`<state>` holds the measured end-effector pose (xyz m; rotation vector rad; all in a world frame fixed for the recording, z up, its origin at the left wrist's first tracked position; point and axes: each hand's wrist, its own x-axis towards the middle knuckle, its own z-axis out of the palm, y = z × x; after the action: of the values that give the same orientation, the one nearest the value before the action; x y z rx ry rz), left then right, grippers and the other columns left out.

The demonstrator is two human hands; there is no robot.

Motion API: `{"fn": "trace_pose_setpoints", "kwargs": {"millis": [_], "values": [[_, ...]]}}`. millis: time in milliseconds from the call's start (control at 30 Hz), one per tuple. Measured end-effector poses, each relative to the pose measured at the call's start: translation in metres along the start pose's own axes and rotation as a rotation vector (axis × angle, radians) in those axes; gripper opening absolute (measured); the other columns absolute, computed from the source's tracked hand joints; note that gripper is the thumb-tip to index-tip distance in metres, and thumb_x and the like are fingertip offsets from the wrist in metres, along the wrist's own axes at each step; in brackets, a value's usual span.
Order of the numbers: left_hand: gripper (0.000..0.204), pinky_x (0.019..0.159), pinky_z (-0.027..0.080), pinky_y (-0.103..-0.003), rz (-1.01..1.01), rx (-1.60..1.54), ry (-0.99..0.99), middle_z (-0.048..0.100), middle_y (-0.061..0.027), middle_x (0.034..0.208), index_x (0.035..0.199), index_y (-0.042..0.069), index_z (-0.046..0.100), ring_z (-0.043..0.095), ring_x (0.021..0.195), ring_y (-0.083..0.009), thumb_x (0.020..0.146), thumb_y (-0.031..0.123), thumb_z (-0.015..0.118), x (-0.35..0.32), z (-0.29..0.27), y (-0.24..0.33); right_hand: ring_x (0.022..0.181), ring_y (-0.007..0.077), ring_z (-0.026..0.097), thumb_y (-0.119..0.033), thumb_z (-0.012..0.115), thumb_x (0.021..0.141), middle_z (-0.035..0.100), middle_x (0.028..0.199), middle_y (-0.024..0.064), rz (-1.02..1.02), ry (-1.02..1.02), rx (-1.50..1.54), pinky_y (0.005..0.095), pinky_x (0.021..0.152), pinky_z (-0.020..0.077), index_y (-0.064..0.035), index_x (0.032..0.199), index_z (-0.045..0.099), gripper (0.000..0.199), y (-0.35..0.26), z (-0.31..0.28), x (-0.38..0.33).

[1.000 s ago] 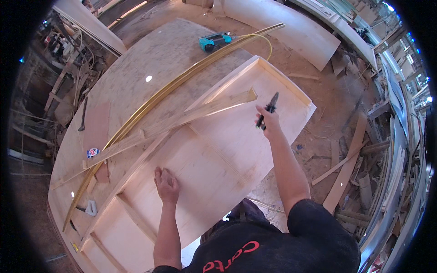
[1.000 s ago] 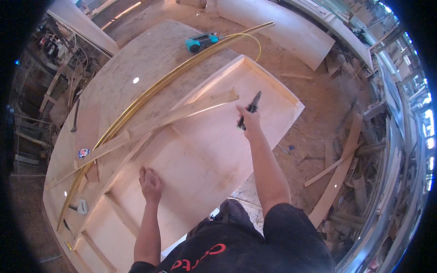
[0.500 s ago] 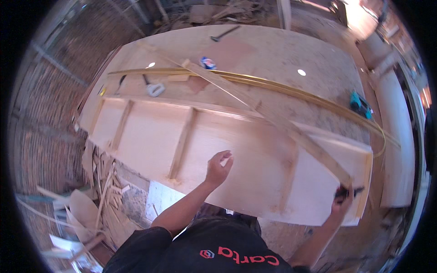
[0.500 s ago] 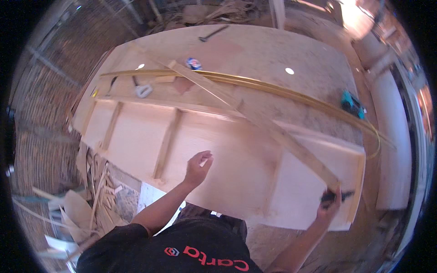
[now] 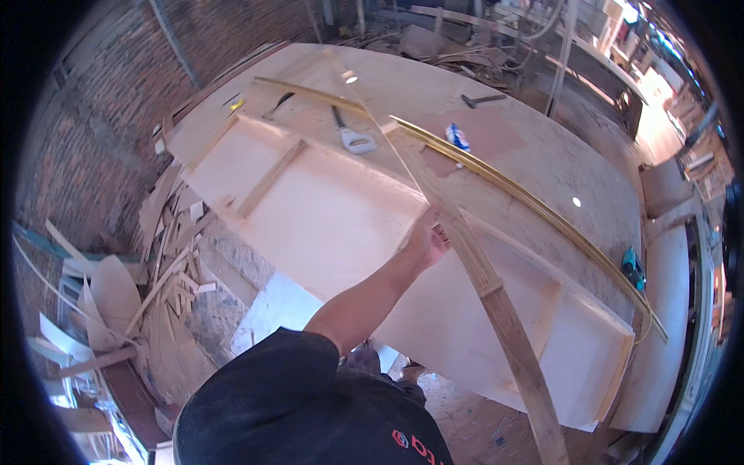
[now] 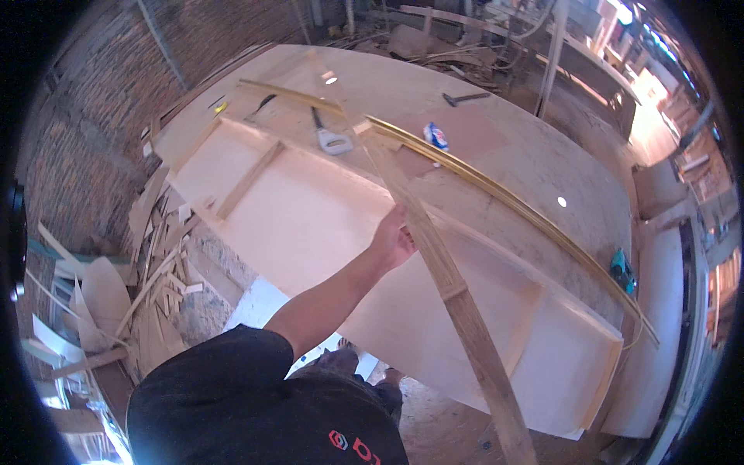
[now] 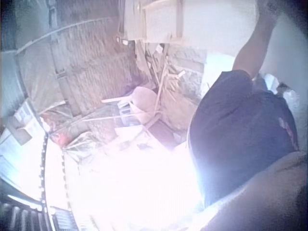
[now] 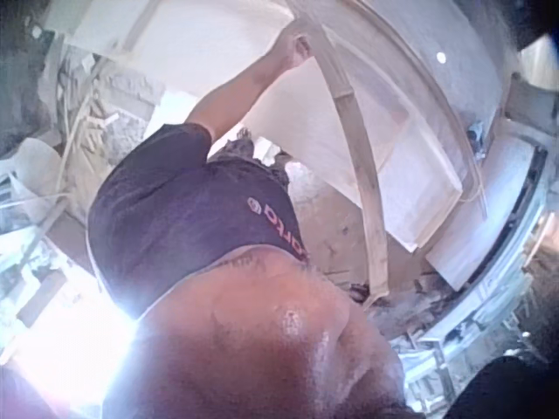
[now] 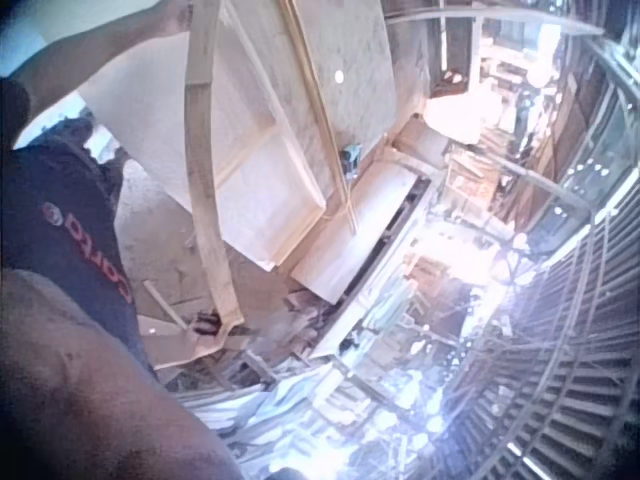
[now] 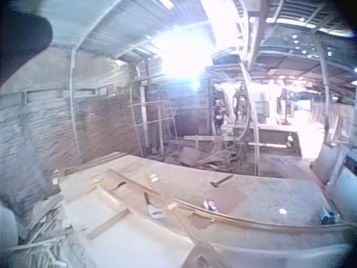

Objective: The person assembles a wooden structure by positioning and securing wooden strips onto a large plywood base. They use pliers to remove fasteners, a hand saw to trim pieces, and a hammer to drive nails into the wood.

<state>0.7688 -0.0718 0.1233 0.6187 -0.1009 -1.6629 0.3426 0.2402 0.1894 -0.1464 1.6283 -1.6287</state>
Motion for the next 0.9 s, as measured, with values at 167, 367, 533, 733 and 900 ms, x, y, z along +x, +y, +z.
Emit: {"fn": "trace_pose_setpoints", "kwargs": {"millis": [167, 367, 533, 733, 900], "values": [[0.038, 0.102, 0.057, -0.047, -0.016, -0.039, -0.023, 0.064, -0.0180, 0.130, 0.137, -0.003, 0.046, 0.067, 0.116, -0.0338, 0.105, 0.015, 0.057, -0.036, 0.022, 0.031, 0.059, 0.0091, 0.053, -0.030, 0.069, 0.099, 0.064, 0.077, 0.0022, 0.006, -0.032, -0.087, 0.0221, 0.050, 0.0402, -0.0065, 0.108, 0.066, 0.025, 0.017, 0.036, -0.026], [0.039, 0.102, 0.057, -0.046, -0.055, 0.183, -0.027, 0.067, -0.0129, 0.129, 0.139, 0.002, 0.048, 0.069, 0.116, -0.0280, 0.106, 0.021, 0.059, -0.115, -0.001, 0.059, 0.056, 0.0080, 0.047, -0.031, 0.065, 0.101, 0.059, 0.075, 0.0017, 0.002, -0.018, -0.165, 0.0214, 0.047, 0.0348, -0.0056, 0.110, 0.065, 0.026, 0.025, 0.042, -0.035], [0.041, 0.097, 0.057, -0.042, -0.095, 0.373, 0.102, 0.069, -0.0108, 0.125, 0.133, 0.004, 0.056, 0.069, 0.112, -0.0246, 0.102, 0.027, 0.068, -0.150, -0.031, 0.063, 0.053, 0.0071, 0.042, -0.031, 0.062, 0.103, 0.056, 0.072, 0.0013, -0.032, 0.076, -0.187, 0.0208, 0.045, 0.0302, -0.0049, 0.112, 0.064, 0.028, 0.012, 0.002, -0.024], [0.031, 0.081, 0.061, -0.037, -0.077, 0.395, 0.238, 0.073, -0.0098, 0.107, 0.120, 0.003, 0.064, 0.072, 0.095, -0.0215, 0.101, 0.027, 0.069, -0.148, -0.088, 0.058, 0.049, 0.0059, 0.036, -0.032, 0.058, 0.105, 0.051, 0.070, 0.0008, -0.088, 0.128, -0.169, 0.0201, 0.042, 0.0248, -0.0041, 0.114, 0.063, 0.030, -0.021, -0.061, 0.039], [0.031, 0.078, 0.061, -0.033, -0.122, 0.375, 0.331, 0.072, -0.0138, 0.113, 0.122, -0.001, 0.062, 0.073, 0.096, -0.0235, 0.105, 0.025, 0.062, -0.119, -0.108, 0.040, 0.046, 0.0050, 0.031, -0.033, 0.055, 0.107, 0.048, 0.067, 0.0003, -0.138, 0.106, -0.119, 0.0195, 0.040, 0.0203, -0.0034, 0.116, 0.062, 0.032, -0.036, -0.081, 0.136]]}}
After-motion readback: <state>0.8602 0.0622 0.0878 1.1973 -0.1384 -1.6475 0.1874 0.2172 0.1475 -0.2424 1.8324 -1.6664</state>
